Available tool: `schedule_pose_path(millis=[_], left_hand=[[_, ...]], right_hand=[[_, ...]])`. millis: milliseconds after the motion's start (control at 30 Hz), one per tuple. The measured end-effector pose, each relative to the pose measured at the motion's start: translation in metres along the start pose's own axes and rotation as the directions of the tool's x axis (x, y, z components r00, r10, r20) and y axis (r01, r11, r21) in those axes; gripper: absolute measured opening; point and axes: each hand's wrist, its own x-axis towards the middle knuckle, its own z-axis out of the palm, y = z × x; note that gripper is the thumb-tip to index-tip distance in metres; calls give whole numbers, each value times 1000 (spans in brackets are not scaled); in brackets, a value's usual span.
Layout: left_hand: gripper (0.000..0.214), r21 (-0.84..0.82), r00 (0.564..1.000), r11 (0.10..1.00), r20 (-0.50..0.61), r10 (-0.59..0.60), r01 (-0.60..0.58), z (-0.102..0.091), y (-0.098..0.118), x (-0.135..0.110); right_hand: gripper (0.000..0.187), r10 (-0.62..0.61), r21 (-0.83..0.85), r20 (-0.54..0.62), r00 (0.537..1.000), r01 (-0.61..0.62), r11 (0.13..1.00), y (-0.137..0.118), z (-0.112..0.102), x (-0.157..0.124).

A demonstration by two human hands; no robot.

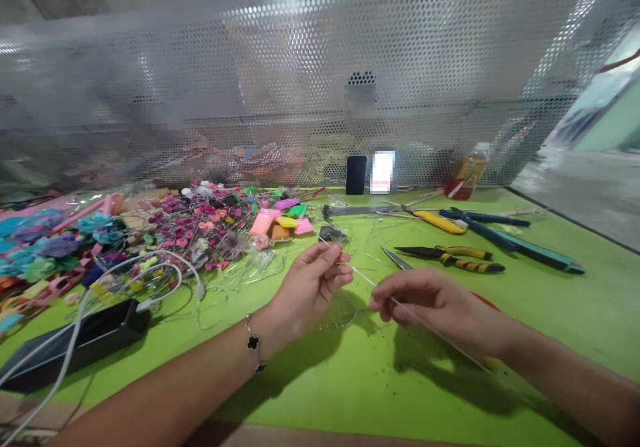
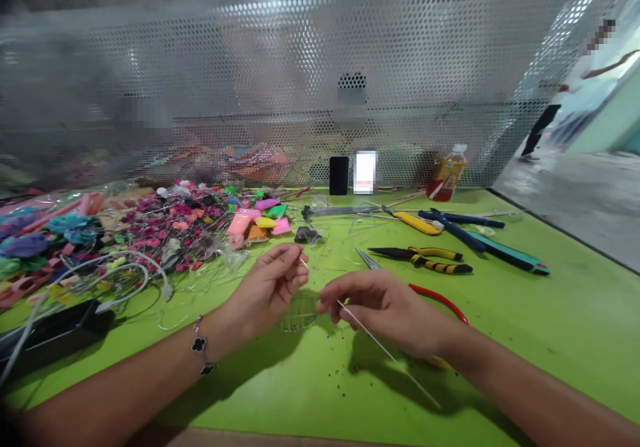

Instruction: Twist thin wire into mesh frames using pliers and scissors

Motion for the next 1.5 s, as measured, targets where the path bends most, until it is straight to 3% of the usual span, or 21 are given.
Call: schedule_pose_path(millis=[100,233,367,500,567,633,733,800,933,1033,1200,1333,1500], left_hand=[[15,-32,992,992,-37,124,-126,-5,2,4],[21,135,942,934,108,317,-330,-11,0,6],[19,329,875,825,330,355,-459,-16,-2,1],[11,481,843,709,435,317,-515,-12,-2,-7],[12,479,865,736,402,301,-478,-9,-3,-9],[16,421,912,819,303,278,-389,-6,-6,-8],[24,345,965,903,142,220,-257,-4,-11,-4],[29,340,981,920,82,178,-196,-3,-13,-2],[40,359,994,926,31,109,-112,-1,-16,-1],[49,372,996,924,37,82,-90,0,-18,-2],[43,360,993,929,104,50,-84,1,-17,-6],[42,337,996,939,75,48,-71,3,-16,-7],[42,275,997,960,69,28,-46,3,-18,-7]], right_hand=[[33,14,272,-184,983,37,962,7,-3,5],[27,146,431,-503,852,101,897,11,-8,17],[12,313,504,-606,731,48,863,18,-16,27],[30,255,398,-696,671,65,915,26,-21,30],[45,175,269,-716,675,35,963,28,-21,30],[53,70,90,-707,704,-9,996,28,-19,27],[50,-116,-206,-650,751,-27,978,26,-12,22],[43,-258,-420,-571,779,-7,908,24,-6,18],[27,-489,-731,-330,807,109,673,18,4,13],[24,-543,-793,-213,813,181,582,17,8,13],[24,-556,-811,-168,814,206,547,21,7,14],[24,-538,-788,-136,832,238,568,21,8,13],[23,-450,-728,-177,875,192,659,19,11,13]])
